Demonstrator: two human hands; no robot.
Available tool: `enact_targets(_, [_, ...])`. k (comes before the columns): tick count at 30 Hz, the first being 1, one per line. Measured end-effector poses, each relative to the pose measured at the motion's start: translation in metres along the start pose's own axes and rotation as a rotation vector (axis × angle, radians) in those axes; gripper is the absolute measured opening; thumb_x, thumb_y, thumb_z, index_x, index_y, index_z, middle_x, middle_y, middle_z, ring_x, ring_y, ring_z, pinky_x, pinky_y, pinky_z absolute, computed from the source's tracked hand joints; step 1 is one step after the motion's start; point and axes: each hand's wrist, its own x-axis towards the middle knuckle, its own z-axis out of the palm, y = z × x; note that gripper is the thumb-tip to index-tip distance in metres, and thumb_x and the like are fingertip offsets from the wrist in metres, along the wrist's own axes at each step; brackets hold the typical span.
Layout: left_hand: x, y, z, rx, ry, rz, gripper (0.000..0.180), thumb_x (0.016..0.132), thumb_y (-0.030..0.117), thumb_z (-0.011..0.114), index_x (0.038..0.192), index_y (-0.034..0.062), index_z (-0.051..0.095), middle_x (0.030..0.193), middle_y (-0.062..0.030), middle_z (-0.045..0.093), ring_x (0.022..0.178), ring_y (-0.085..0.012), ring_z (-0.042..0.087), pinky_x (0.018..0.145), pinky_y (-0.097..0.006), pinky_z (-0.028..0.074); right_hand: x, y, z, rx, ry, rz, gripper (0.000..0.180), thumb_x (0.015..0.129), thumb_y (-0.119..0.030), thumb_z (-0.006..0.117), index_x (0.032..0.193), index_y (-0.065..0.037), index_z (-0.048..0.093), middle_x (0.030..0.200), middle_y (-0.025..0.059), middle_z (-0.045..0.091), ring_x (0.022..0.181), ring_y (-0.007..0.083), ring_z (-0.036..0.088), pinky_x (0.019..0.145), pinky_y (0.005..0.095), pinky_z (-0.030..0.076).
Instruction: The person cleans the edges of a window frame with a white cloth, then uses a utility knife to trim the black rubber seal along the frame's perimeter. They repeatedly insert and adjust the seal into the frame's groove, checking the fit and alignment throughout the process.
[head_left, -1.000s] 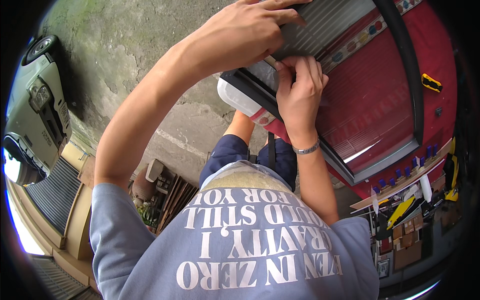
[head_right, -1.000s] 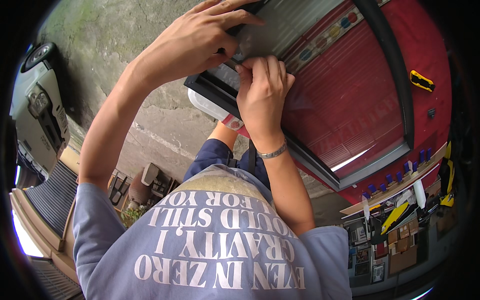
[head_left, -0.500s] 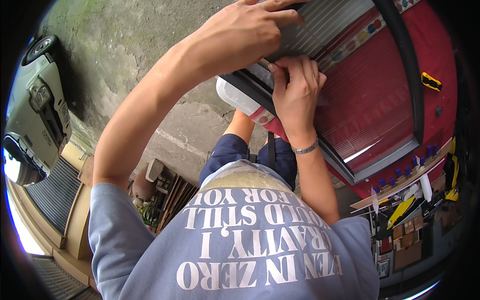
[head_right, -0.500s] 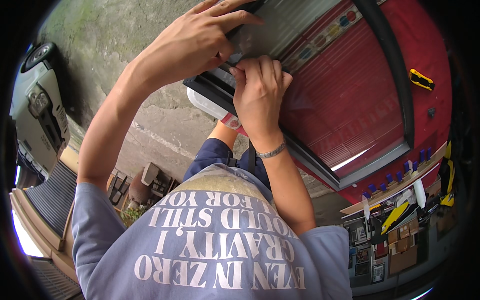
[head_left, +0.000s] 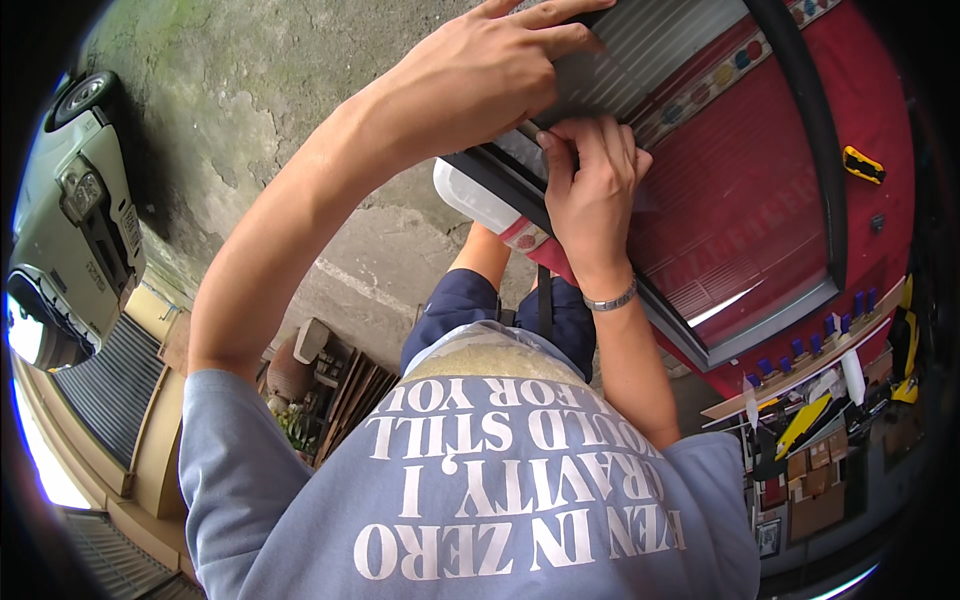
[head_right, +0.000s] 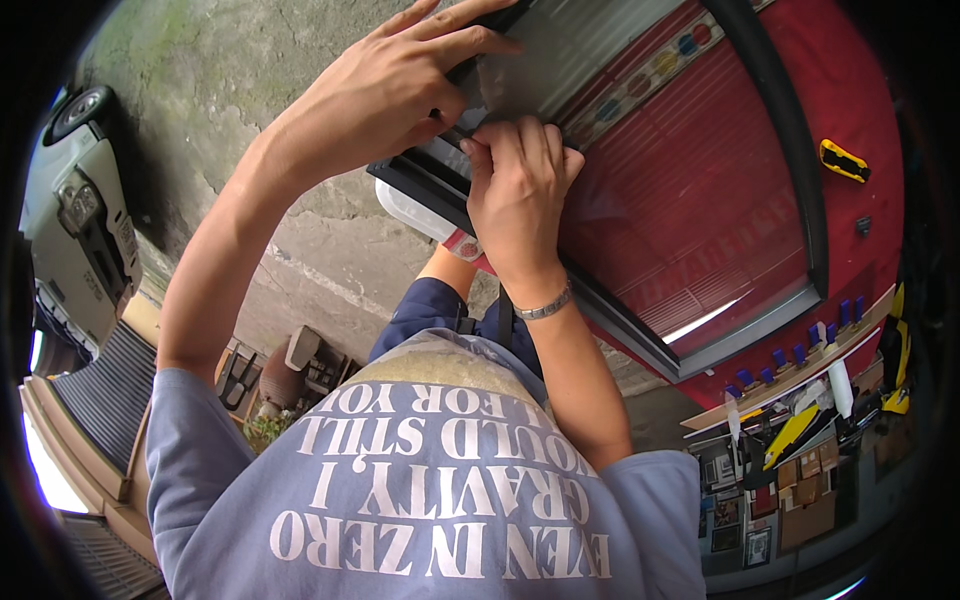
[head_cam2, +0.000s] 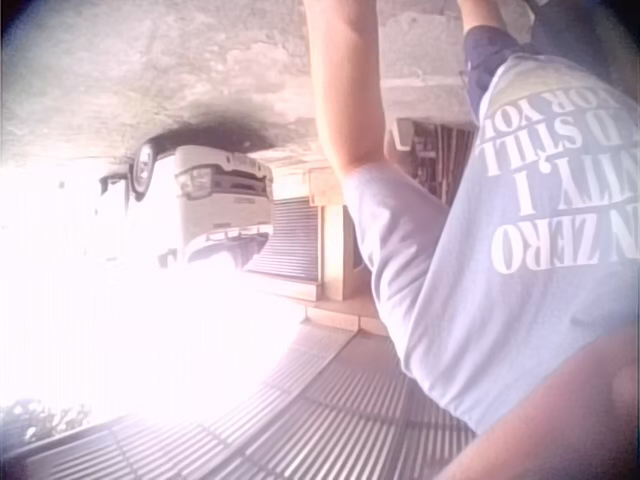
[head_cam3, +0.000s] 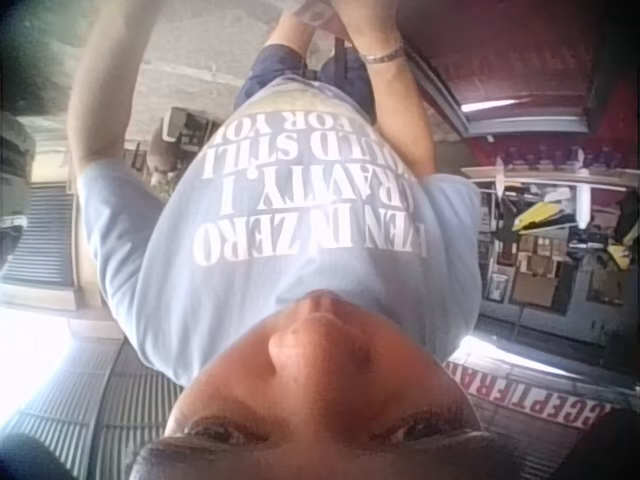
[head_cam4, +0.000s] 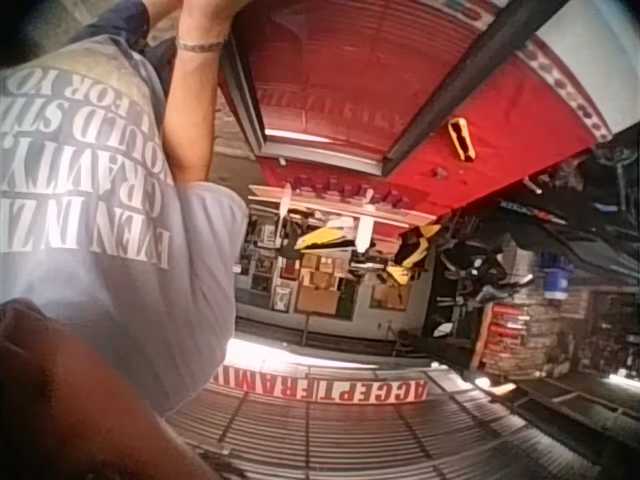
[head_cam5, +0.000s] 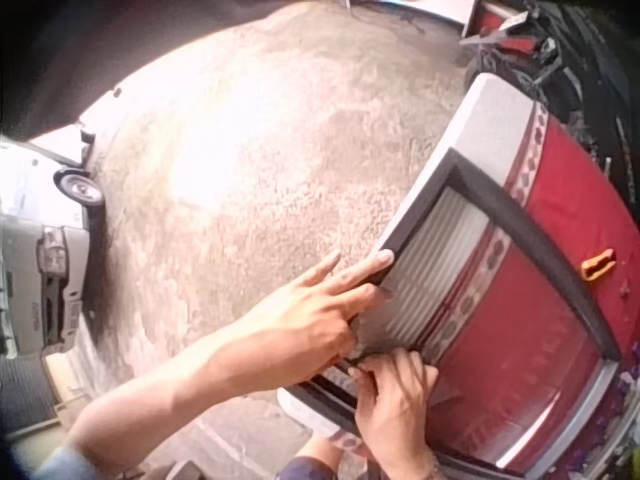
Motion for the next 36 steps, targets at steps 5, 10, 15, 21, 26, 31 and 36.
enact_targets(5, [-0.001, 0.0, 0.003, 0.03, 0.016, 0.009, 0.015, 0.081, 0.018, 0.07, 0.076, 0.0064, 0.077, 0.144, -0.014, 0.054, 0.158, -0.034, 0.016, 0.121, -0.064, 0.026, 0.0, -0.001, -0.001, -0.004, -0.012, -0.017, 0.011, 0.089, -0.014, 0.073, 0.096, -0.012, 0.063, 0.092, 0.0041, 0.058, 0.091, 0.0262, 0.055, 0.08, 0.0416, 0.034])
enact_targets(10, [0.0, -0.002, 0.002, 0.013, 0.006, 0.005, 0.015, 0.081, 0.019, 0.07, 0.077, 0.0055, 0.077, 0.143, -0.014, 0.053, 0.158, -0.0349, 0.016, 0.121, -0.066, 0.026, 0.001, -0.001, -0.002, 0.016, -0.029, 0.018, 0.011, 0.089, -0.013, 0.073, 0.094, -0.012, 0.063, 0.092, 0.0038, 0.059, 0.091, 0.0262, 0.055, 0.081, 0.0419, 0.034])
enact_targets(15, [-0.002, 0.002, 0.001, 0.071, -0.017, 0.013, 0.015, 0.081, 0.018, 0.07, 0.076, 0.0054, 0.077, 0.142, -0.0141, 0.054, 0.157, -0.0343, 0.017, 0.12, -0.067, 0.027, 0.0, -0.003, -0.004, -0.02, -0.055, -0.026, 0.011, 0.088, -0.012, 0.073, 0.094, -0.012, 0.063, 0.092, 0.0038, 0.059, 0.091, 0.0266, 0.054, 0.081, 0.0421, 0.034])
enact_targets(21, [-0.002, 0.0, 0.0, 0.033, 0.016, 0.016, 0.015, 0.081, 0.018, 0.07, 0.076, 0.0053, 0.077, 0.14, -0.0151, 0.054, 0.157, -0.0366, 0.017, 0.12, -0.066, 0.027, 0.0, -0.002, -0.003, -0.012, -0.03, -0.01, 0.011, 0.088, -0.013, 0.073, 0.094, -0.012, 0.063, 0.092, 0.0035, 0.059, 0.091, 0.0264, 0.054, 0.082, 0.0418, 0.034])
enact_targets(26, [-0.003, 0.003, 0.003, 0.042, 0.011, 0.029, 0.015, 0.08, 0.018, 0.07, 0.076, 0.0053, 0.077, 0.139, -0.0159, 0.055, 0.157, -0.0367, 0.018, 0.12, -0.066, 0.027, -0.004, -0.004, 0.0, -0.028, -0.044, -0.046, 0.011, 0.088, -0.012, 0.073, 0.094, -0.012, 0.063, 0.092, 0.0038, 0.059, 0.091, 0.0262, 0.054, 0.083, 0.0419, 0.035])
enact_targets(31, [-0.006, 0.005, -0.001, 0.078, -0.055, 0.022, 0.015, 0.078, 0.019, 0.07, 0.076, 0.0057, 0.077, 0.141, -0.0163, 0.055, 0.157, -0.036, 0.017, 0.12, -0.066, 0.026, -0.007, -0.004, 0.002, 0.014, -0.051, -0.035, 0.011, 0.088, -0.013, 0.073, 0.095, -0.012, 0.064, 0.092, 0.004, 0.059, 0.091, 0.0265, 0.054, 0.084, 0.0419, 0.035])
enact_targets(36, [-0.008, 0.0, 0.009, 0.008, 0.024, 0.032, 0.016, 0.079, 0.019, 0.07, 0.075, 0.0047, 0.076, 0.141, -0.0163, 0.055, 0.158, -0.0353, 0.016, 0.121, -0.066, 0.025, -0.006, -0.005, 0.002, -0.016, -0.064, -0.039, 0.011, 0.088, -0.013, 0.073, 0.094, -0.012, 0.064, 0.092, 0.0038, 0.06, 0.091, 0.0268, 0.054, 0.084, 0.0417, 0.034])
